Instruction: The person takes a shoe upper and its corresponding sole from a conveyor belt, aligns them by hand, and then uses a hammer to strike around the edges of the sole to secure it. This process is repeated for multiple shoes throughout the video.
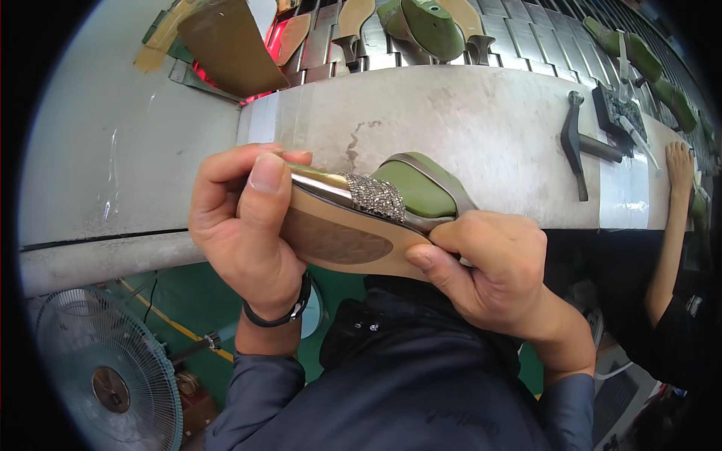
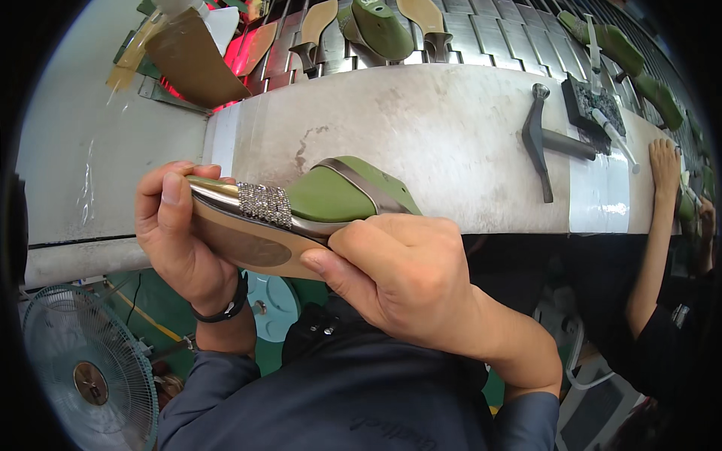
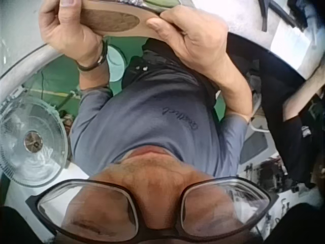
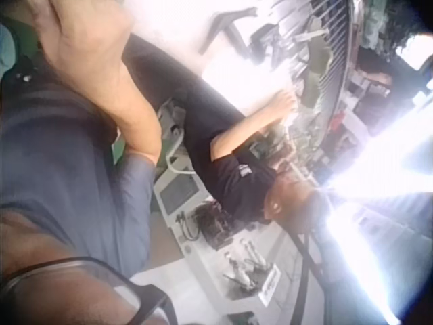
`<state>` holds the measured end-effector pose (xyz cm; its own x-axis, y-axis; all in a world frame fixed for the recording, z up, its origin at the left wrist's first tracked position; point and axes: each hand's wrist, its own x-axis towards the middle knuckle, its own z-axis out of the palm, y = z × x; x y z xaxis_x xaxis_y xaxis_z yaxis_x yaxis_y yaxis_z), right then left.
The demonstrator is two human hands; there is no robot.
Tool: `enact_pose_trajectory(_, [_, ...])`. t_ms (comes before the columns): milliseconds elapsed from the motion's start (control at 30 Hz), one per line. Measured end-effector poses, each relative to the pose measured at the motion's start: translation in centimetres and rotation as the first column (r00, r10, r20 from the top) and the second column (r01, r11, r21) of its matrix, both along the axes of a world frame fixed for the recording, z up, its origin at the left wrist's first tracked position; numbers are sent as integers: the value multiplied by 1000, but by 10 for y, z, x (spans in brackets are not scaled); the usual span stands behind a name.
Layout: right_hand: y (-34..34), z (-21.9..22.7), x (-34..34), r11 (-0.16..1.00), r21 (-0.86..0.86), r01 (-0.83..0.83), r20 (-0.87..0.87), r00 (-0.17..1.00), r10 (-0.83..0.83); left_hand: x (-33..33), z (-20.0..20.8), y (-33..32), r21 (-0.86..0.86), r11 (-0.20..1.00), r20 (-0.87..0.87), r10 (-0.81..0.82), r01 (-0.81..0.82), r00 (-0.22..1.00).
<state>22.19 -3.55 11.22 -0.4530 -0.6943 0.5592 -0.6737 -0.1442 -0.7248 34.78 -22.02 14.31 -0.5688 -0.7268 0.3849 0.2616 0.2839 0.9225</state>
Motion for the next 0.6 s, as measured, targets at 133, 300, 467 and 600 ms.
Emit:
enact_pose_trajectory(133, [-1, 1, 2, 1000, -18, -7, 35, 999, 7, 4, -5, -5, -73, 997, 2, 10, -10, 1000])
enact_pose_trajectory(300, [4, 4, 2, 999, 53, 13, 37, 999, -15, 4, -4, -1, -57, 997, -25, 45, -46, 999])
enact_pose_trajectory(467, [15, 12, -9, 990, 74, 121, 9, 992, -122, -6, 8, 15, -182, 979, -32, -93, 86, 995])
enact_pose_trajectory(600, [20, 61, -23, 990, 107, -91, 84, 993, 83, -15, 35, 35, -475, 778, 49, -443, 411, 895])
